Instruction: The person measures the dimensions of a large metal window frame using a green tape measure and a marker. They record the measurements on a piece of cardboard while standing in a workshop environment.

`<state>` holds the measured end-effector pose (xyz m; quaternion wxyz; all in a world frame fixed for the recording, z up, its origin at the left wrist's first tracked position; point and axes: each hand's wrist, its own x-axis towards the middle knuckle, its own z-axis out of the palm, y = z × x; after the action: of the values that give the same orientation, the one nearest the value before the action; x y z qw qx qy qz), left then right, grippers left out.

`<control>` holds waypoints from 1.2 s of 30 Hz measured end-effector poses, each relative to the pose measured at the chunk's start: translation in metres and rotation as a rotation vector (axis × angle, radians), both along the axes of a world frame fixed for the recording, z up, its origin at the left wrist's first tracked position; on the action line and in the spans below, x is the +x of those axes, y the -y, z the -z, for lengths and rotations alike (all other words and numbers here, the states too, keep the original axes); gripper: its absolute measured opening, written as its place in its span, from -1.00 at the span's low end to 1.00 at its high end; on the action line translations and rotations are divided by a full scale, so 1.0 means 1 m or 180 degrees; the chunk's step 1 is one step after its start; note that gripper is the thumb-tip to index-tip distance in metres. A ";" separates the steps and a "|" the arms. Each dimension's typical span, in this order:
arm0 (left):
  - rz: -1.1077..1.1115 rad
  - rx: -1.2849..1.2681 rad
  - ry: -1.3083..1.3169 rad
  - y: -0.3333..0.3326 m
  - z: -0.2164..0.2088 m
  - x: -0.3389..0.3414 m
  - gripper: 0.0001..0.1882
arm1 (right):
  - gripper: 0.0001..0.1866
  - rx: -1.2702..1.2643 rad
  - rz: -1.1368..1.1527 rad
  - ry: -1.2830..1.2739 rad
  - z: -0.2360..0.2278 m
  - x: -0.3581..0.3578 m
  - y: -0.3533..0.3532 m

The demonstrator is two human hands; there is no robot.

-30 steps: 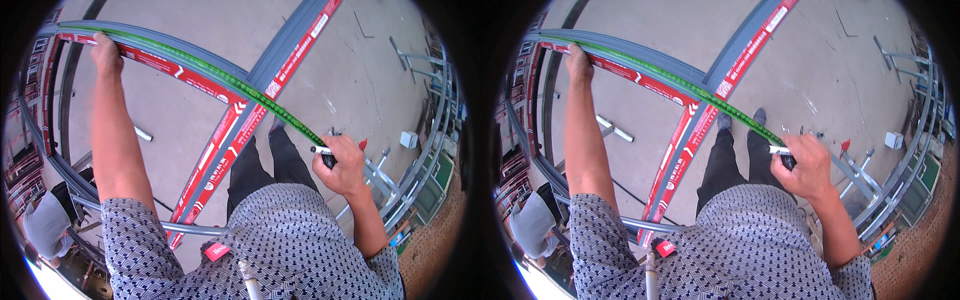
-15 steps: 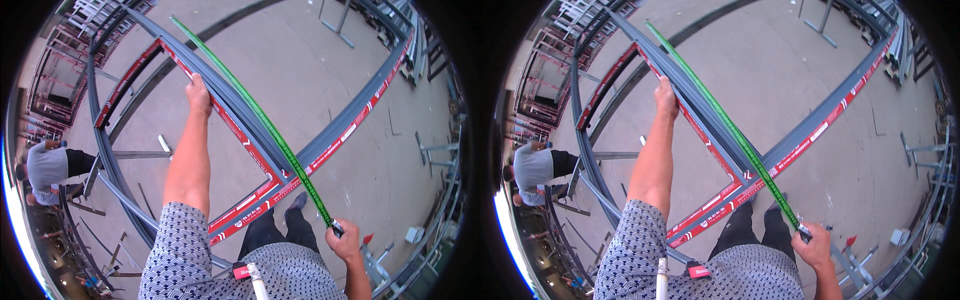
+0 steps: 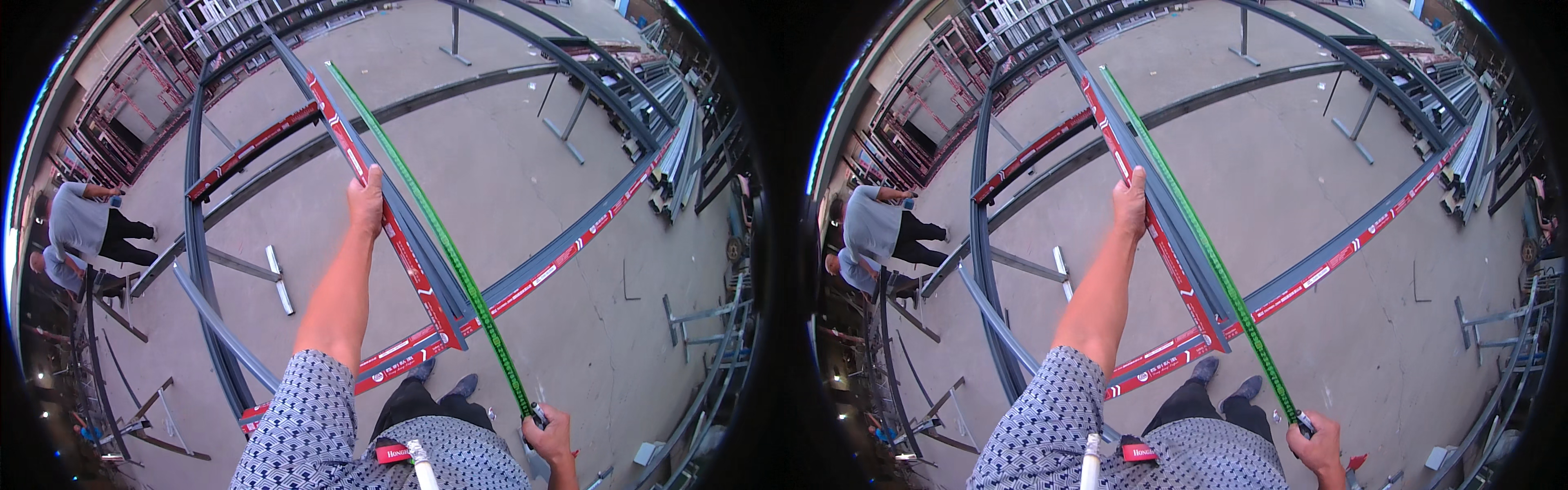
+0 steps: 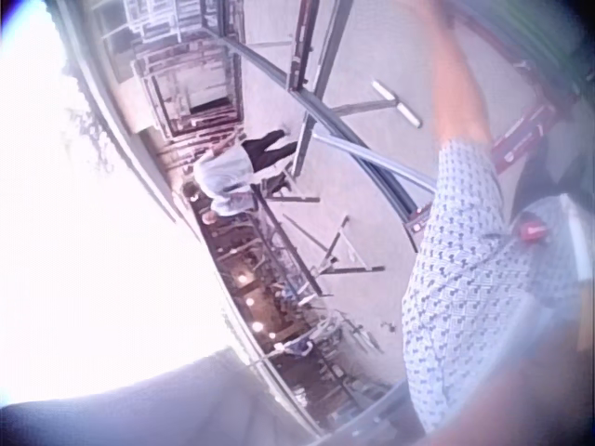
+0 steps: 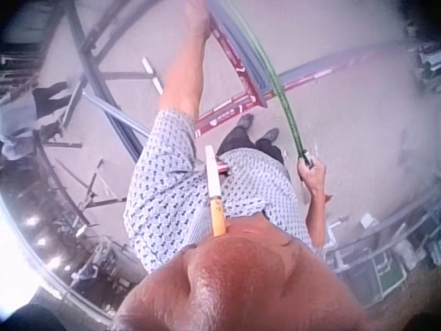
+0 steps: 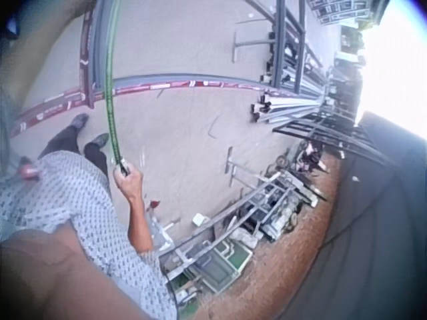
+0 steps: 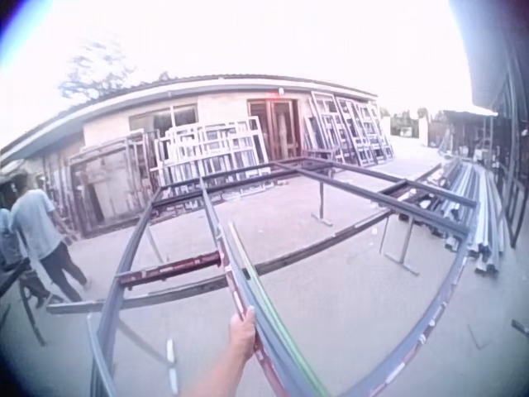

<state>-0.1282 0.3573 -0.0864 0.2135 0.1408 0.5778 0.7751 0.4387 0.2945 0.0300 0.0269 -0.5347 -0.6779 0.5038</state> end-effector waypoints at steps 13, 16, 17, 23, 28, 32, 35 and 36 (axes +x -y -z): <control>0.0195 0.0447 0.0109 -0.005 -0.042 0.035 -0.64 | -0.91 -0.0443 0.0349 -0.0273 -0.003 0.038 0.002; 0.0225 0.0421 0.0140 -0.006 -0.051 0.039 -0.65 | -0.90 -0.0411 0.0259 -0.0292 0.002 0.042 -0.001; 0.0234 0.0400 0.0154 -0.006 -0.054 0.042 -0.65 | -0.90 -0.0400 0.0231 -0.0327 0.005 0.046 -0.001; 0.0191 0.0538 0.0209 -0.009 -0.061 0.044 -0.67 | -0.88 -0.0204 -0.0020 -0.0276 0.015 0.054 -0.004; 0.0181 0.0629 0.0131 -0.011 -0.057 0.034 -0.67 | -0.88 -0.0418 -0.0003 -0.0282 0.009 0.052 -0.006; 0.0242 0.0608 0.0221 -0.010 -0.064 0.036 -0.66 | -0.88 -0.0459 0.0090 -0.0274 0.005 0.047 -0.004; 0.0228 0.0592 0.0254 -0.011 -0.066 0.037 -0.66 | -0.87 -0.0343 0.0054 -0.0284 0.010 0.048 -0.003; 0.0212 0.0583 0.0266 -0.012 -0.066 0.038 -0.66 | -0.87 -0.0366 0.0074 -0.0294 0.010 0.048 -0.003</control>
<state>-0.0905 0.3690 -0.0206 0.2493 0.1464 0.4901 0.8223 0.4869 0.2973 0.0200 0.0333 -0.5194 -0.6396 0.5657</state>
